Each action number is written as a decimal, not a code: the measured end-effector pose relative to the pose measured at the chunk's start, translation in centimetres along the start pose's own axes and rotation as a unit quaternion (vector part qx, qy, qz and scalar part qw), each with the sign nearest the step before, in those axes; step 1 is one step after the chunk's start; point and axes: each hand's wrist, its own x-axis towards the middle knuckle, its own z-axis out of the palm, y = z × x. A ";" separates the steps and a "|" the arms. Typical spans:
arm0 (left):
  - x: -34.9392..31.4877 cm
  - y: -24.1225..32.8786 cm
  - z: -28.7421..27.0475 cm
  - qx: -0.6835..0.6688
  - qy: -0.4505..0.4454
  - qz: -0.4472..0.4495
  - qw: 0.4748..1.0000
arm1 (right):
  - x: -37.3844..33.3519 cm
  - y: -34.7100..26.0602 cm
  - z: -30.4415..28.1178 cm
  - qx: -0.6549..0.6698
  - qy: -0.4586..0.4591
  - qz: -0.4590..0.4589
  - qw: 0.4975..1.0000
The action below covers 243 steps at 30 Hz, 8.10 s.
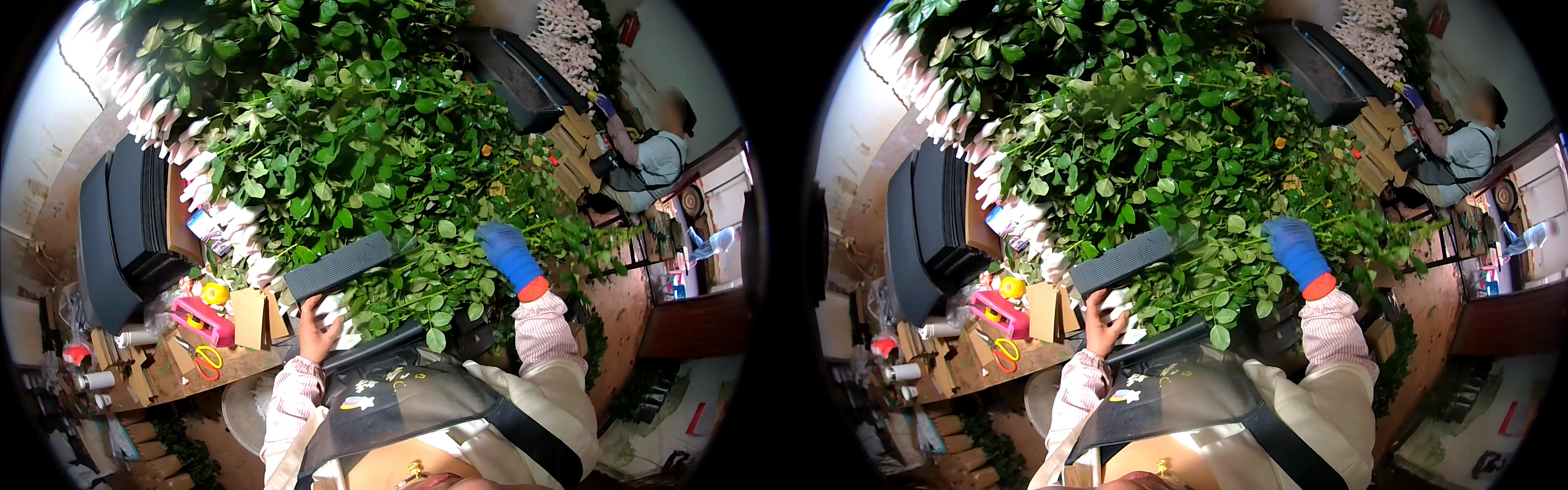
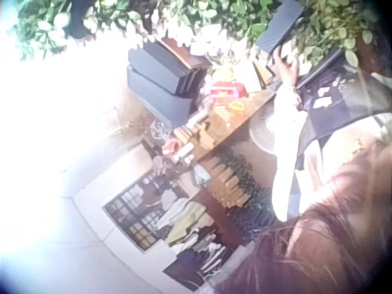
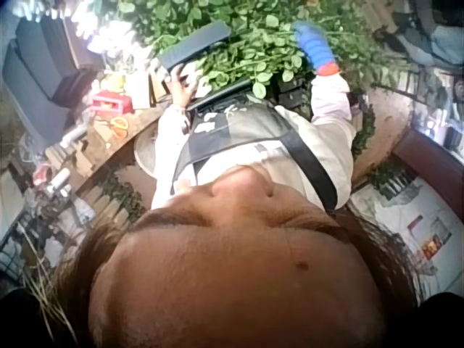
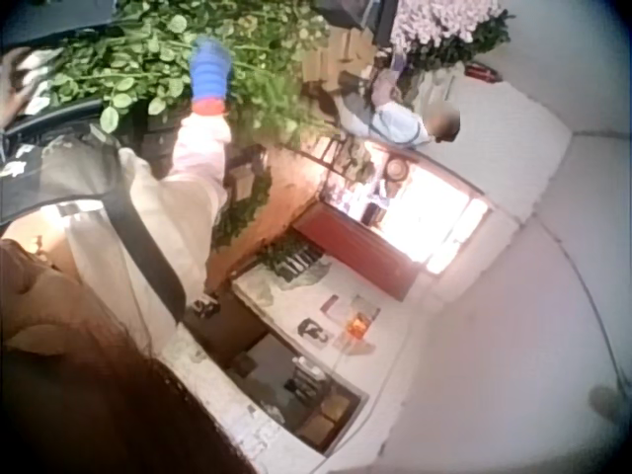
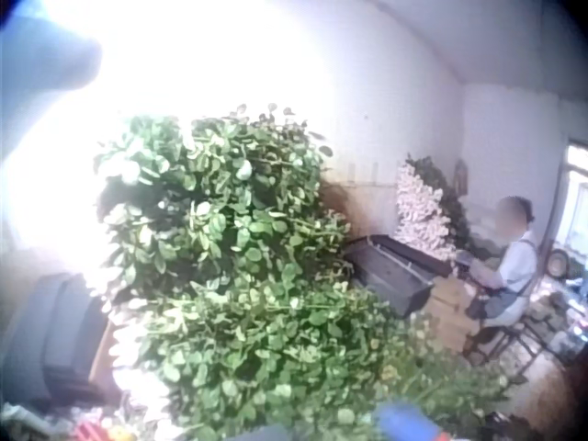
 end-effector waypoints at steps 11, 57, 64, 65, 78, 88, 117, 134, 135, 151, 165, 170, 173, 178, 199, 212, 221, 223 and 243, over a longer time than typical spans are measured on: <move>0.5 2.3 0.2 0.110 -0.016 -0.015 0.994 | 2.9 0.3 4.2 -0.140 -0.125 0.009 0.982; 0.4 0.9 -0.3 0.046 -0.004 -0.028 0.999 | -2.1 -19.4 -3.5 0.117 -0.077 -0.268 0.953; 0.6 0.6 0.4 0.064 0.010 -0.037 0.997 | 1.3 -22.2 2.7 -0.033 -0.071 -0.234 0.969; 0.3 -0.1 0.6 0.070 0.025 -0.023 0.997 | 0.9 -22.5 1.9 -0.012 -0.060 -0.241 0.969; 0.4 1.0 0.2 0.035 0.023 -0.016 0.999 | 1.7 -23.8 4.4 -0.029 -0.138 -0.192 0.971; 0.9 1.7 0.0 0.045 0.009 -0.042 0.998 | 2.9 -23.9 8.4 -0.030 -0.073 -0.234 0.969; 0.5 -0.3 0.1 -0.021 0.150 -0.127 0.980 | 2.8 -25.0 9.2 -0.061 -0.094 -0.172 0.979; -1.3 1.8 -2.6 0.090 -0.012 -0.117 0.989 | 2.0 -24.5 9.8 -0.074 -0.131 -0.199 0.968; -1.6 1.6 -2.5 0.067 0.009 -0.115 0.991 | 1.9 -24.5 9.9 -0.075 -0.128 -0.197 0.969; -3.0 1.2 -4.0 0.060 -0.122 -0.163 0.977 | 0.7 -25.5 8.4 -0.120 -0.200 -0.231 0.944; -5.9 -0.2 -8.7 -0.264 0.134 -0.228 0.928 | -0.3 -24.5 5.7 -0.032 -0.169 -0.227 0.959; -7.3 0.3 -6.8 -0.055 -0.016 -0.230 0.971 | -1.2 -25.0 1.8 0.117 -0.150 -0.303 0.934; -5.9 0.9 -4.5 -0.013 -0.018 -0.174 0.984 | -0.9 -25.9 4.3 -0.045 -0.277 -0.326 0.903; -4.2 0.3 -4.2 -0.016 -0.180 -0.205 0.962 | -0.6 -26.1 7.4 -0.102 -0.268 -0.342 0.895; -21.6 -2.5 -17.3 0.507 -0.020 -0.368 0.779 | -0.9 -26.5 7.0 -0.125 -0.242 -0.431 0.860; -2.1 0.9 -3.6 0.012 -0.078 -0.100 0.992 | 0.0 -25.9 7.5 -0.082 -0.219 -0.481 0.845; -2.0 -0.9 -2.2 0.086 -0.175 -0.081 0.977 | -1.7 -25.9 7.3 -0.001 -0.177 -0.299 0.938; -2.3 -1.3 -2.2 0.084 -0.178 -0.075 0.978 | -1.5 -25.9 8.0 -0.022 -0.168 -0.299 0.939; -1.7 -0.1 -1.2 0.033 -0.069 -0.084 0.994 | -0.7 -25.9 5.4 -0.005 -0.118 -0.281 0.952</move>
